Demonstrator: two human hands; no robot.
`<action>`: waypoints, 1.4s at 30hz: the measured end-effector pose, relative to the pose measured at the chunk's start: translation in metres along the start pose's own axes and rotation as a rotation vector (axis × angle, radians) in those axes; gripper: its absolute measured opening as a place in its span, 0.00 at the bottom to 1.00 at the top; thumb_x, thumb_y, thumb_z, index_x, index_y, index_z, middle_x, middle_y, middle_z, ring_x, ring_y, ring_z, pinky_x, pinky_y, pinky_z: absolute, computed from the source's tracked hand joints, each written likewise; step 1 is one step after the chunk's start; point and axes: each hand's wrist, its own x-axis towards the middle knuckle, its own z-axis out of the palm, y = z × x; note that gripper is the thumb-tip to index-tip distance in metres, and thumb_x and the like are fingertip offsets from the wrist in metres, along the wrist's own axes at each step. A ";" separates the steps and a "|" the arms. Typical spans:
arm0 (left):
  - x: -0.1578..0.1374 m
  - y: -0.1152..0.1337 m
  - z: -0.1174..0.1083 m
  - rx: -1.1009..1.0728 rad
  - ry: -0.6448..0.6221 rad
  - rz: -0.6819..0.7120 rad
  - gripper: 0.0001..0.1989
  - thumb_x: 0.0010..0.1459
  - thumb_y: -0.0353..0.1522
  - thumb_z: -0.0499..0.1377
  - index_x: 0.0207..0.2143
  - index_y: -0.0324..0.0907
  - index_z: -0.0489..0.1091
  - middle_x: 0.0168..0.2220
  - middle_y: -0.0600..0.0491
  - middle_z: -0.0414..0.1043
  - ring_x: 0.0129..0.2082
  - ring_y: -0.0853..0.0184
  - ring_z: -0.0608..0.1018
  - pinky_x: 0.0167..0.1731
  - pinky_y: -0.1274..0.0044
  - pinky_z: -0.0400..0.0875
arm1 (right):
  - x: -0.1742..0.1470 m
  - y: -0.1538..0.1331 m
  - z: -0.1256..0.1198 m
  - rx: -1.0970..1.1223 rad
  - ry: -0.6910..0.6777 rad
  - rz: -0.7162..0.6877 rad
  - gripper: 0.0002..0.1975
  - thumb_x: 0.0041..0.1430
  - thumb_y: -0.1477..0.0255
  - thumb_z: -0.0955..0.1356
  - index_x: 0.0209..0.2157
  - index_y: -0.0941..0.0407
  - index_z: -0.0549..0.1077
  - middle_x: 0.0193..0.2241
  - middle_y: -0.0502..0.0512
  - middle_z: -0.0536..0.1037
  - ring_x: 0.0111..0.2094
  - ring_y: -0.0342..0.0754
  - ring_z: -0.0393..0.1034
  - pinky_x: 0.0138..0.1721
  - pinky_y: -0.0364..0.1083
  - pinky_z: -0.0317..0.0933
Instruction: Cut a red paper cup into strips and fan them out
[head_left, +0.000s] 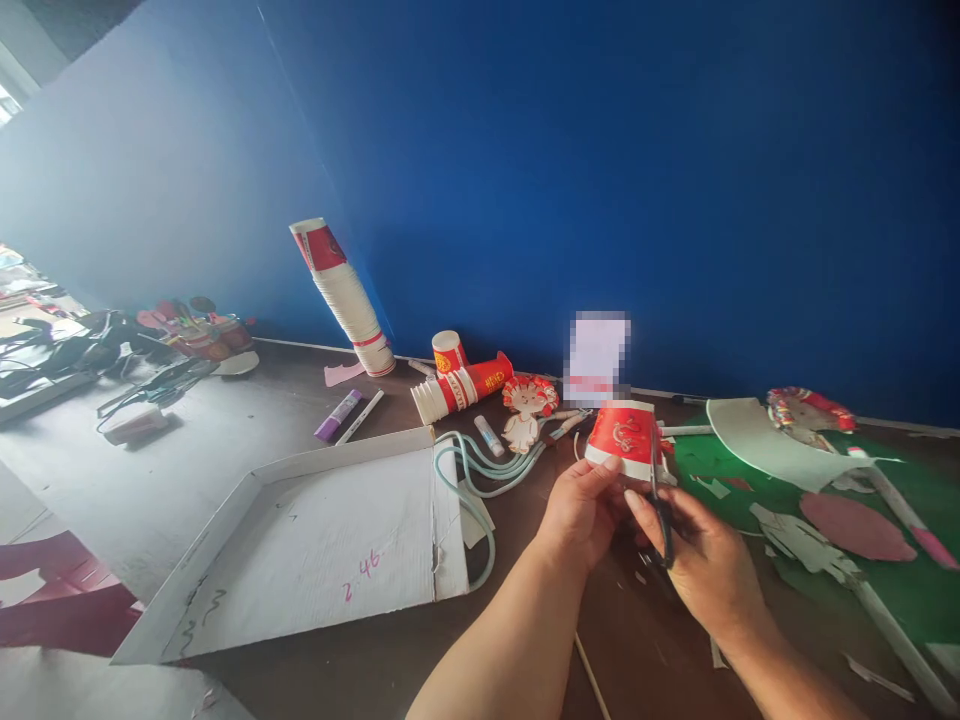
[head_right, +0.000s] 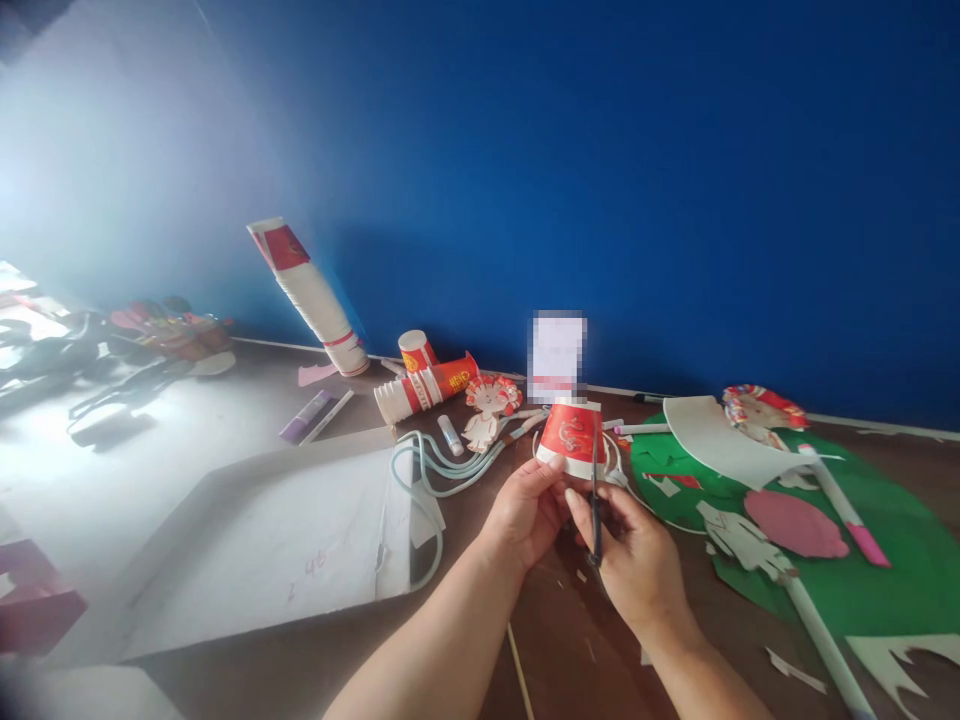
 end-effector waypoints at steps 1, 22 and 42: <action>0.000 0.001 0.000 -0.009 0.003 0.008 0.17 0.42 0.36 0.71 0.28 0.36 0.68 0.20 0.56 0.65 0.24 0.69 0.73 0.29 0.78 0.63 | 0.000 -0.001 0.002 0.037 -0.015 -0.018 0.18 0.54 0.55 0.68 0.37 0.54 0.74 0.28 0.52 0.80 0.26 0.47 0.73 0.29 0.42 0.66; -0.001 0.008 0.000 -0.098 0.116 0.078 0.19 0.43 0.39 0.69 0.24 0.38 0.63 0.18 0.59 0.58 0.17 0.76 0.62 0.20 0.81 0.60 | -0.013 -0.013 0.008 -0.239 -0.021 -0.211 0.15 0.56 0.54 0.65 0.35 0.49 0.77 0.25 0.52 0.82 0.25 0.51 0.76 0.24 0.42 0.65; 0.002 0.000 -0.004 -0.089 0.152 0.066 0.18 0.43 0.38 0.70 0.26 0.36 0.66 0.21 0.57 0.62 0.19 0.76 0.64 0.23 0.81 0.60 | -0.012 -0.008 0.012 -0.198 -0.058 -0.204 0.19 0.57 0.53 0.65 0.40 0.51 0.76 0.29 0.55 0.82 0.29 0.52 0.77 0.28 0.43 0.65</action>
